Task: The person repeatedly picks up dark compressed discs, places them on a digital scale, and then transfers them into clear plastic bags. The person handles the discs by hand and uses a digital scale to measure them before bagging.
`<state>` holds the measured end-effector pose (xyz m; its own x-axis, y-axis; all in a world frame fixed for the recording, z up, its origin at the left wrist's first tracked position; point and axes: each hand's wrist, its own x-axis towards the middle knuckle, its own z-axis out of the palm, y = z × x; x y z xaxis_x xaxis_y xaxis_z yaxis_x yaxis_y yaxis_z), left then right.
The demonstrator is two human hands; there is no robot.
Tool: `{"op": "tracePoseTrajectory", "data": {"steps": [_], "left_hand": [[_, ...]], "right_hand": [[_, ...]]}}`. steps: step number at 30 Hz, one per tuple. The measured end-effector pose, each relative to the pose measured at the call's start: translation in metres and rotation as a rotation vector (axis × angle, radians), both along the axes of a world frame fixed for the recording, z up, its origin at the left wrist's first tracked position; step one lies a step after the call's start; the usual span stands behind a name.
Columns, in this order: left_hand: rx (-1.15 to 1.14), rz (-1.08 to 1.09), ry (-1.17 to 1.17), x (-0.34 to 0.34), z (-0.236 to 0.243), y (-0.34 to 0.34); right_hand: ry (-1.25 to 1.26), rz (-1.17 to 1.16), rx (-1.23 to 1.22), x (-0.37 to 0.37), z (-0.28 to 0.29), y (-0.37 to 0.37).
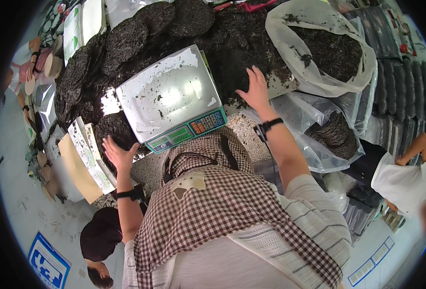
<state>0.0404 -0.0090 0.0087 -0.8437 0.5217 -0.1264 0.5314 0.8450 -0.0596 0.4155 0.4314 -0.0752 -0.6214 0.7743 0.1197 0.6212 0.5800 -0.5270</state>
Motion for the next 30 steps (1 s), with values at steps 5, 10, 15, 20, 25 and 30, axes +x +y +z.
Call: {"op": "tracePoseTrajectory", "data": {"steps": [5, 10, 15, 20, 25, 30], "left_hand": [[-0.073, 0.062, -0.086, 0.002, -0.013, 0.006], [0.102, -0.037, -0.088, -0.013, -0.032, -0.017], [0.120, 0.016, -0.102, 0.003, -0.013, 0.000], [0.048, 0.067, -0.054, 0.008, -0.030, -0.018], [0.041, 0.004, -0.083, -0.005, -0.010, -0.005], [0.073, -0.067, -0.035, 0.000, -0.007, -0.016]], "right_hand": [[-0.506, 0.023, -0.024, -0.021, -0.025, 0.029], [-0.316, 0.071, -0.055, 0.003, -0.024, 0.050], [-0.099, -0.127, 0.032, -0.004, 0.054, 0.051], [0.089, -0.259, -0.002, 0.020, 0.070, 0.026], [0.148, -0.293, -0.047, 0.043, 0.031, 0.059], [0.788, -0.331, -0.637, 0.014, 0.116, 0.042]]}}
